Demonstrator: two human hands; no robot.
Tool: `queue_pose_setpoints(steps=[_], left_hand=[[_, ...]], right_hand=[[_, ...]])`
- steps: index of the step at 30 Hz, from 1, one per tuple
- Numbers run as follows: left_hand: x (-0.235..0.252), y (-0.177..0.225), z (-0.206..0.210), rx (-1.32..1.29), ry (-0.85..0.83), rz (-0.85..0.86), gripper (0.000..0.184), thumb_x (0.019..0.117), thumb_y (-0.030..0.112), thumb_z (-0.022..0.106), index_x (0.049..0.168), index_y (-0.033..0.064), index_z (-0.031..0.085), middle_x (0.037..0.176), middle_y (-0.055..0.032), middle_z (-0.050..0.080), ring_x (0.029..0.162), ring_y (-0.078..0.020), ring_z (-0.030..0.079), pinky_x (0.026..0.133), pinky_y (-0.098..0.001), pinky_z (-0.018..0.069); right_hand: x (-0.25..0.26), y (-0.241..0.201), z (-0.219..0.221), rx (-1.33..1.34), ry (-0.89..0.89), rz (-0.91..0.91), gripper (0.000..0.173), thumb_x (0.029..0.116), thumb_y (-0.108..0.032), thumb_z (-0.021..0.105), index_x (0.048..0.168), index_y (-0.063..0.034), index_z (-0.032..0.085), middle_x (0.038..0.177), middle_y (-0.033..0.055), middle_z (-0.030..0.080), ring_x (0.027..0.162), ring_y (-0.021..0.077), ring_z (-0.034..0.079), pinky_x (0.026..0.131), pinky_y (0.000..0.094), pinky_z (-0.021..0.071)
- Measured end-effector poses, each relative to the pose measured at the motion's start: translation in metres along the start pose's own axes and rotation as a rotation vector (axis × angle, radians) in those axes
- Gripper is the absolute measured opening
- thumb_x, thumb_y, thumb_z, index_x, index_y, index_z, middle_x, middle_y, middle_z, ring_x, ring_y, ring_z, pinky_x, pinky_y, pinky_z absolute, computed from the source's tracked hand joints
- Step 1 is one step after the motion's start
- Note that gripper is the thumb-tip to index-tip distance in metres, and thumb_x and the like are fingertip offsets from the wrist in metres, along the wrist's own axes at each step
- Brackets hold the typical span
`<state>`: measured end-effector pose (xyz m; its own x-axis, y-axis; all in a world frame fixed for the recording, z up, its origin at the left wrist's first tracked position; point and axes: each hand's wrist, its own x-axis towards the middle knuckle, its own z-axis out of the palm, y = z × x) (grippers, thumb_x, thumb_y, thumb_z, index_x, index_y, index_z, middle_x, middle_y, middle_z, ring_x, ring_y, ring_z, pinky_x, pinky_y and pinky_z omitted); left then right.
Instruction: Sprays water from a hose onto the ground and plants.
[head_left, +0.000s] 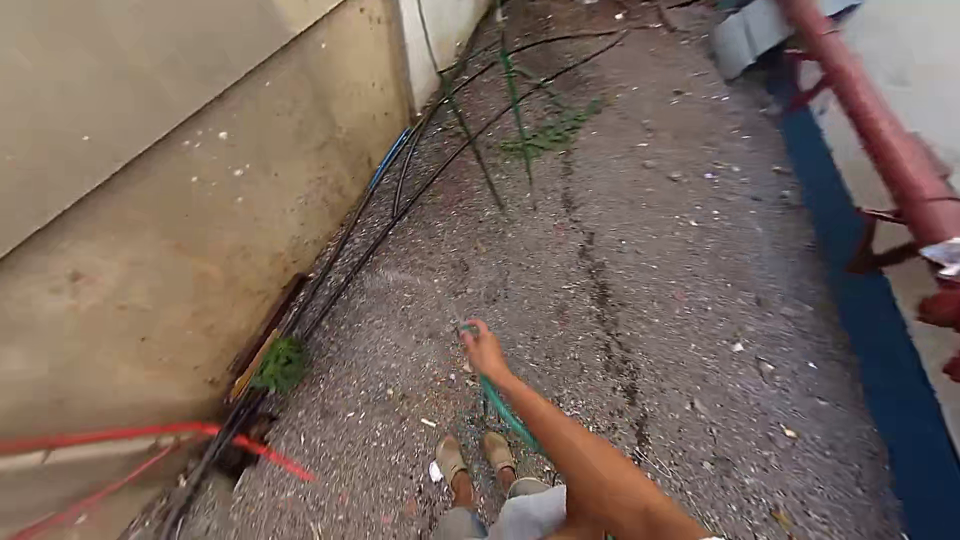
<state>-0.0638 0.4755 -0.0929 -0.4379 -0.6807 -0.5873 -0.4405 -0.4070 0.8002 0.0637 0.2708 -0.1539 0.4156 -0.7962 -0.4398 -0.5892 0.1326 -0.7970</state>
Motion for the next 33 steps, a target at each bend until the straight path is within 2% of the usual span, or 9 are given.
queue_pose_setpoints(steps=[4, 8, 12, 17, 20, 22, 28, 31, 33], left_hand=[[0.024, 0.011, 0.006, -0.242, 0.273, -0.031, 0.046, 0.0972, -0.001, 0.060, 0.138, -0.0177, 0.049, 0.140, -0.0312, 0.056, 0.135, -0.0325, 0.051, 0.117, -0.0393, 0.0358], [0.066, -0.003, 0.033, -0.391, 0.553, 0.147, 0.038, 0.0954, -0.001, 0.060, 0.129, -0.0183, 0.055, 0.126, -0.0321, 0.062, 0.123, -0.0341, 0.058, 0.110, -0.0426, 0.0432], [0.081, 0.013, 0.031, -0.307, 0.526, 0.076, 0.030, 0.0974, 0.000, 0.058, 0.123, -0.0163, 0.060, 0.118, -0.0306, 0.065, 0.114, -0.0340, 0.062, 0.104, -0.0432, 0.0459], [0.098, 0.020, 0.045, -0.743, 0.715, 0.025, 0.033, 0.0985, -0.001, 0.054, 0.127, -0.0174, 0.054, 0.115, -0.0254, 0.063, 0.106, -0.0216, 0.060, 0.096, -0.0340, 0.0486], [0.113, 0.048, 0.038, -1.219, 0.852, -0.020, 0.011, 0.0984, -0.001, 0.048, 0.102, 0.0049, 0.056, 0.073, 0.0022, 0.056, 0.059, -0.0020, 0.052, 0.058, -0.0194, 0.0476], [0.118, 0.061, 0.033, -1.311, 0.774, -0.045, 0.016, 0.1014, 0.001, 0.043, 0.092, 0.0106, 0.052, 0.059, 0.0067, 0.049, 0.044, -0.0013, 0.042, 0.046, -0.0182, 0.0405], [0.124, 0.060, 0.041, -1.138, 0.712, -0.082, 0.012, 0.0988, 0.001, 0.048, 0.097, 0.0074, 0.058, 0.073, 0.0037, 0.053, 0.060, -0.0035, 0.049, 0.060, -0.0229, 0.0460], [0.125, 0.064, 0.041, -1.114, 0.673, -0.131, 0.016, 0.0988, 0.001, 0.046, 0.091, 0.0106, 0.055, 0.065, 0.0064, 0.050, 0.054, -0.0022, 0.046, 0.055, -0.0206, 0.0434], [0.121, 0.064, 0.040, -1.050, 0.644, -0.139, 0.011, 0.0990, -0.001, 0.049, 0.100, 0.0034, 0.058, 0.075, 0.0022, 0.052, 0.063, -0.0047, 0.048, 0.063, -0.0233, 0.0446]], right_hand=[[0.020, -0.001, -0.021, 0.031, 0.036, 0.040, 0.040, 0.1106, -0.026, 0.047, 0.146, -0.0063, 0.049, 0.086, 0.0178, 0.066, 0.065, 0.0267, 0.065, 0.065, 0.0435, 0.0573], [0.007, 0.008, 0.016, -0.151, -0.350, 0.034, 0.043, 0.1100, -0.026, 0.047, 0.150, -0.0081, 0.046, 0.101, 0.0206, 0.068, 0.077, 0.0285, 0.068, 0.074, 0.0447, 0.0580], [-0.037, 0.023, 0.057, -0.313, -0.759, -0.034, 0.043, 0.1099, -0.026, 0.047, 0.149, -0.0091, 0.047, 0.108, 0.0229, 0.067, 0.082, 0.0320, 0.068, 0.077, 0.0486, 0.0568], [-0.025, 0.021, 0.042, -0.219, -0.691, -0.011, 0.044, 0.1111, -0.027, 0.045, 0.151, -0.0095, 0.044, 0.104, 0.0205, 0.066, 0.077, 0.0284, 0.066, 0.073, 0.0445, 0.0567], [0.000, 0.033, 0.025, -0.198, -0.586, -0.010, 0.042, 0.1104, -0.027, 0.046, 0.150, -0.0102, 0.046, 0.099, 0.0178, 0.066, 0.073, 0.0257, 0.066, 0.071, 0.0425, 0.0568], [-0.001, 0.042, 0.016, -0.225, -0.640, -0.009, 0.042, 0.1104, -0.026, 0.047, 0.149, -0.0102, 0.047, 0.098, 0.0174, 0.066, 0.071, 0.0246, 0.065, 0.070, 0.0414, 0.0562], [0.027, 0.052, -0.026, -0.106, -0.349, 0.032, 0.042, 0.1096, -0.026, 0.047, 0.149, -0.0090, 0.047, 0.096, 0.0185, 0.067, 0.072, 0.0271, 0.067, 0.071, 0.0437, 0.0574], [0.013, 0.058, -0.015, -0.169, -0.564, 0.024, 0.041, 0.1104, -0.026, 0.046, 0.148, -0.0094, 0.046, 0.098, 0.0179, 0.066, 0.072, 0.0253, 0.066, 0.071, 0.0420, 0.0567], [-0.002, 0.057, -0.001, -0.206, -0.687, 0.028, 0.041, 0.1108, -0.026, 0.046, 0.149, -0.0105, 0.045, 0.098, 0.0168, 0.065, 0.071, 0.0236, 0.065, 0.070, 0.0402, 0.0559]])
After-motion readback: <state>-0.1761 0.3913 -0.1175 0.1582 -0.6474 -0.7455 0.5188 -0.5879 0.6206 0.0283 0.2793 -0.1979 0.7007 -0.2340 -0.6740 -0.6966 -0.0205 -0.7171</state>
